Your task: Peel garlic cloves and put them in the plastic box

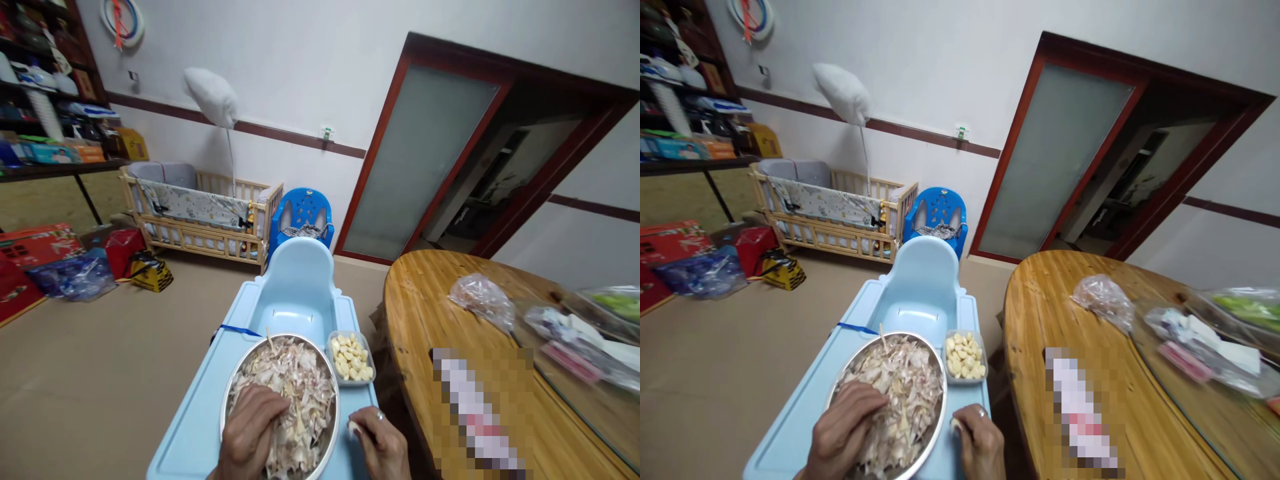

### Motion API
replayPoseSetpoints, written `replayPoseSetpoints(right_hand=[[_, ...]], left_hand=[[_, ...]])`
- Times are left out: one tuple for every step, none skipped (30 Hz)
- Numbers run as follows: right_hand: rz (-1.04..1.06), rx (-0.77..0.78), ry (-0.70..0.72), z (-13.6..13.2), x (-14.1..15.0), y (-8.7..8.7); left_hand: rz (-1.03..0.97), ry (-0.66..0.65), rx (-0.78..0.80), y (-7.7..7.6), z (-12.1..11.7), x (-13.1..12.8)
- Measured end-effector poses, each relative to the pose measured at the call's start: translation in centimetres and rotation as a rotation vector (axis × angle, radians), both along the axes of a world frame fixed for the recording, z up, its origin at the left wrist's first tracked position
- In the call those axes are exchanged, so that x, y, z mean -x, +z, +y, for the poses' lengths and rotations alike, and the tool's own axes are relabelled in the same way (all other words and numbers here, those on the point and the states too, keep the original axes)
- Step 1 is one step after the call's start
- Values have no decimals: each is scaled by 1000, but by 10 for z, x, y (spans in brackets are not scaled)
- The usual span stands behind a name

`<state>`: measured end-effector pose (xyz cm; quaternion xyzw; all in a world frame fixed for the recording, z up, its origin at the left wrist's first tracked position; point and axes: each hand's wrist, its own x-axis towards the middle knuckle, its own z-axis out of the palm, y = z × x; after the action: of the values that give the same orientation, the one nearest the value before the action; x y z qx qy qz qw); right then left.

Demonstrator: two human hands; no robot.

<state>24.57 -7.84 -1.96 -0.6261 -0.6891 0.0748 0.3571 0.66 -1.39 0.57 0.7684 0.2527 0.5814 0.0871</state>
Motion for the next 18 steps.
replayPoseSetpoints(right_hand=[[24,-5,68,0,6,4],[40,-16,139,0,14,8],[44,-17,209,1,22,10],[39,-20,281,2,29,12],[25,-33,320,3,36,12],[-2,-53,353,5,42,12],[-29,-69,364,8,47,11],[-57,-83,361,10,50,9],[-87,-98,338,13,51,8],[-117,-113,295,16,51,7],[-153,-129,243,20,51,6],[-190,-143,182,23,50,6],[-230,-148,118,27,50,6],[-274,-142,62,31,49,8],[-320,-120,13,34,50,10],[-377,-78,-27,37,51,12],[-445,-27,-55,40,53,15],[-514,24,-76,43,56,17]], left_hand=[[1,0,0,1,0,0],[4,0,3,1,0,0],[6,-1,7,1,-1,0],[6,-1,10,0,-1,0],[5,-1,12,0,-1,0],[3,0,13,0,-1,0],[0,0,10,0,-1,1],[-1,1,7,0,-1,1],[1,2,4,-1,-1,2],[2,7,4,-1,-1,2],[4,10,0,-1,-1,2],[12,10,-1,-1,-1,3],[20,9,0,-2,-1,3],[25,5,-1,-2,-1,3],[27,2,-1,-3,0,3],[25,0,-2,-4,0,2],[23,-2,-5,-6,1,2],[21,-1,-7,-7,2,2]])
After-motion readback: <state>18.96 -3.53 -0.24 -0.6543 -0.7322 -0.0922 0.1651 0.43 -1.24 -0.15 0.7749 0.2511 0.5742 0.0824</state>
